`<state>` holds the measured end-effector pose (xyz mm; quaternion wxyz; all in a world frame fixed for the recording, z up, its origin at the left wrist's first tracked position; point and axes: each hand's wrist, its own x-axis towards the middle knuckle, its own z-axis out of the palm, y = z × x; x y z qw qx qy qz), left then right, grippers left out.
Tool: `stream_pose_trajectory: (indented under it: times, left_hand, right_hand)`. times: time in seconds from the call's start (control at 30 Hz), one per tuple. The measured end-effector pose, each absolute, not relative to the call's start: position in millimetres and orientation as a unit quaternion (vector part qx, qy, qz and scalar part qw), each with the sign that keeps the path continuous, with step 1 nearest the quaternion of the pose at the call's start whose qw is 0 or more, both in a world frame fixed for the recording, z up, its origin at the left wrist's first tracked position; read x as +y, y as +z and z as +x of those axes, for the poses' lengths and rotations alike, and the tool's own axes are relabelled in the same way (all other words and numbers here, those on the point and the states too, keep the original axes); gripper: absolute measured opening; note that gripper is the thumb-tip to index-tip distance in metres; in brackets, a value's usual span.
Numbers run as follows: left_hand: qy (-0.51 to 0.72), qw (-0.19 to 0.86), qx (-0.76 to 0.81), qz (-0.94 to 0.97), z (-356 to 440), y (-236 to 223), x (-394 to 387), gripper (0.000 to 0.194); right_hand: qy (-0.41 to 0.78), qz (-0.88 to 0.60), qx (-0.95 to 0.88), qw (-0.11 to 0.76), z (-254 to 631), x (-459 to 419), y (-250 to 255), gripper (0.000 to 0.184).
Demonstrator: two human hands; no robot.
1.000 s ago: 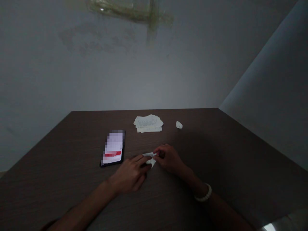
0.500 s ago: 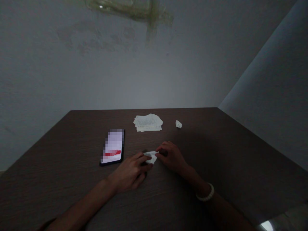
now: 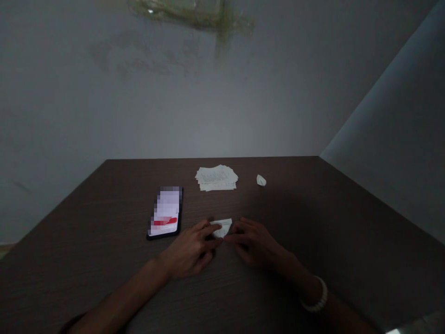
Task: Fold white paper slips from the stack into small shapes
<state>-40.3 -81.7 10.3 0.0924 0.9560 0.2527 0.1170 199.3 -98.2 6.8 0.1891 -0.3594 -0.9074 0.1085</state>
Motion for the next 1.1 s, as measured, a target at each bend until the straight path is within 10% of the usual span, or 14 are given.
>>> stream_pose_trajectory:
  times: [1.1]
  left_hand:
    - [0.119,0.105,0.247,0.956,-37,19,-83,0.033]
  right_hand:
    - [0.006,-0.516,-0.833,0.197,198,-85,-2,0.016]
